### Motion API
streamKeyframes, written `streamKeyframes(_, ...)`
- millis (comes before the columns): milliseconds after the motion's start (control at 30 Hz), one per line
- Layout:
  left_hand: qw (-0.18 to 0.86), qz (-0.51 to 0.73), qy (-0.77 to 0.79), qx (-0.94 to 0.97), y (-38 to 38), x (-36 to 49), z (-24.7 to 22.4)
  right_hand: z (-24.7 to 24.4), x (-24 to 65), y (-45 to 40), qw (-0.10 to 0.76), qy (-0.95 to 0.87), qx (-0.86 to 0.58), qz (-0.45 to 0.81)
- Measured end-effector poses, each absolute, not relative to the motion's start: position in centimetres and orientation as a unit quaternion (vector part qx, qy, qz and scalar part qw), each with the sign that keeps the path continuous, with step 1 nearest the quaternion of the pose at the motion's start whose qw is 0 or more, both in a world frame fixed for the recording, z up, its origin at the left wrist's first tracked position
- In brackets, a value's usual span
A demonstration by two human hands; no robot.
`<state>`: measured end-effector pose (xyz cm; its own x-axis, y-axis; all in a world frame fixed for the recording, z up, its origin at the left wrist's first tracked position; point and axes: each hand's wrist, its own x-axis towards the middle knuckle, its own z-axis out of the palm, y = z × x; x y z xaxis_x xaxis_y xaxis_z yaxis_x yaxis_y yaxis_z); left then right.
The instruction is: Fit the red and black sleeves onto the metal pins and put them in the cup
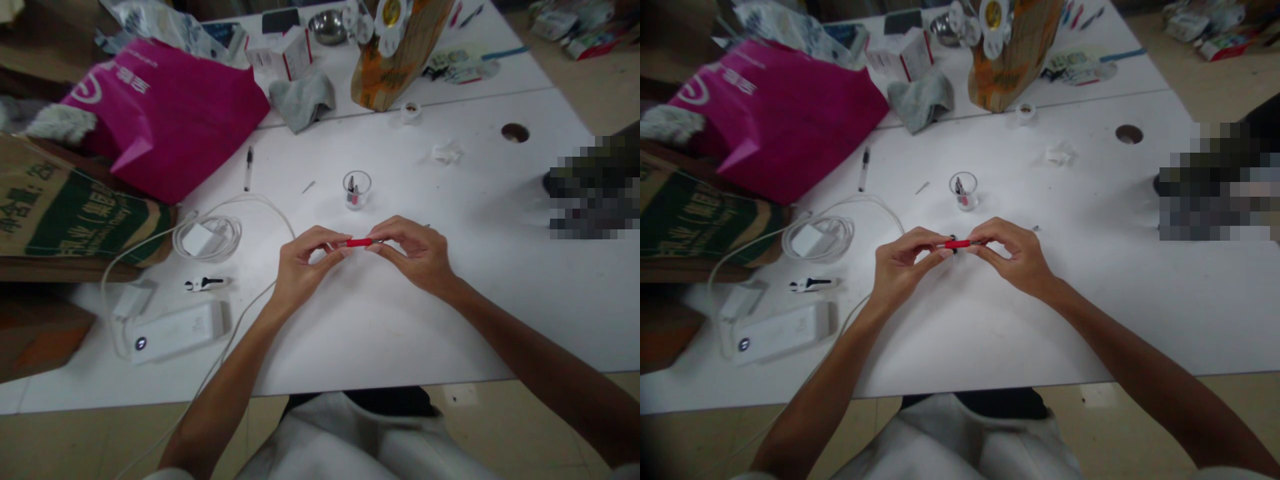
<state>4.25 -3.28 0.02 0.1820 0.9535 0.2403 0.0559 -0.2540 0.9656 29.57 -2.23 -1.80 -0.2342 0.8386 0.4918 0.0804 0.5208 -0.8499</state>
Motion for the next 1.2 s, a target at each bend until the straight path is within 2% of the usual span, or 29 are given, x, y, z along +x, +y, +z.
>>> streamKeyframes(467,0.417,0.502,0.394,0.647,-3.2,4.4,0.2,-1.3,29.5,-2.2,0.515,-0.697,-0.340,0.365)
streamKeyframes(1200,0.351,0.485,0.395,0.697,-3.5,4.5,0.4,-0.6,29.6,-2.5,0.432,-0.714,-0.391,0.388)
